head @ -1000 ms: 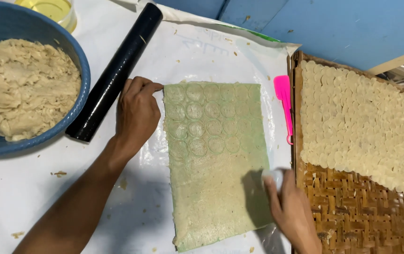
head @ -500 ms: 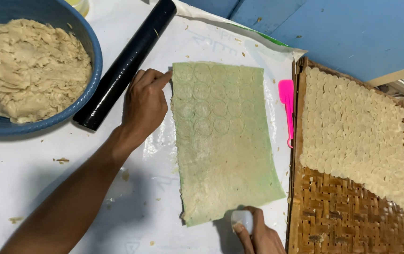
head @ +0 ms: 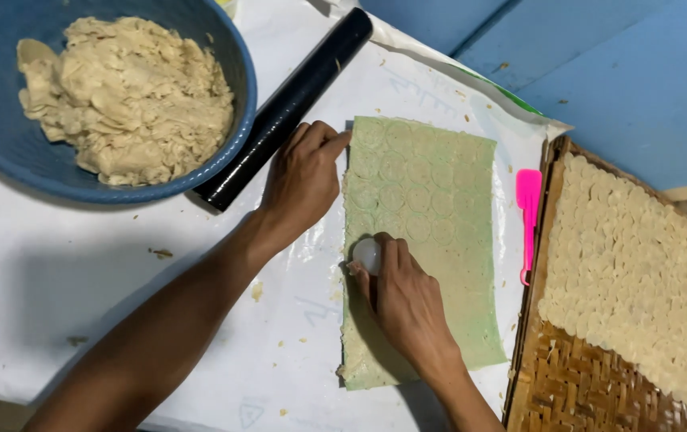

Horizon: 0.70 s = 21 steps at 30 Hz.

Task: Rolling out dough into a thin sheet and using a circular cutter to create uniform dough circles.

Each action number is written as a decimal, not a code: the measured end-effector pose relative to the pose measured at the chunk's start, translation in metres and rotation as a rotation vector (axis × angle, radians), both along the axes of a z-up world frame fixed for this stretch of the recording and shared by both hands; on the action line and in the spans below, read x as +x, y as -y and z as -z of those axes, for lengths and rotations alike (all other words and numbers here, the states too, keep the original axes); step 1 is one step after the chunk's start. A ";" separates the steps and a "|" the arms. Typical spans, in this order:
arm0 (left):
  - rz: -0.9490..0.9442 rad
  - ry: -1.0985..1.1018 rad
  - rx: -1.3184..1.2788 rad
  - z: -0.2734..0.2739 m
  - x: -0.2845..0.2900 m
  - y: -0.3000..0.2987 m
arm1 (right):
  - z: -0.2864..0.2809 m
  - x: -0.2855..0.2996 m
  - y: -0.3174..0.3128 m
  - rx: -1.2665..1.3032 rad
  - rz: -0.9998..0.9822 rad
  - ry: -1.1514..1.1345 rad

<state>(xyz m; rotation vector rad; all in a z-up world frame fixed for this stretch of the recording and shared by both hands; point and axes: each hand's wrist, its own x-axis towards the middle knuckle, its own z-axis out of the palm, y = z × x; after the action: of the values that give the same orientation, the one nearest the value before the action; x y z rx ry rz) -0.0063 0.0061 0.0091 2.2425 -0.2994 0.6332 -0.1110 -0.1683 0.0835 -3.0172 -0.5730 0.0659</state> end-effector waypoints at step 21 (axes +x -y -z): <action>-0.014 0.102 0.033 0.021 0.009 0.003 | 0.024 0.014 -0.001 -0.128 0.068 -0.306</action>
<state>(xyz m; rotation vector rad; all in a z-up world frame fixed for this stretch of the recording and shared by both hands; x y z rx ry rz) 0.0030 0.0027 -0.0119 2.2490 -0.3477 0.7572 -0.0970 -0.1672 0.0599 -3.0547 -0.4510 0.5684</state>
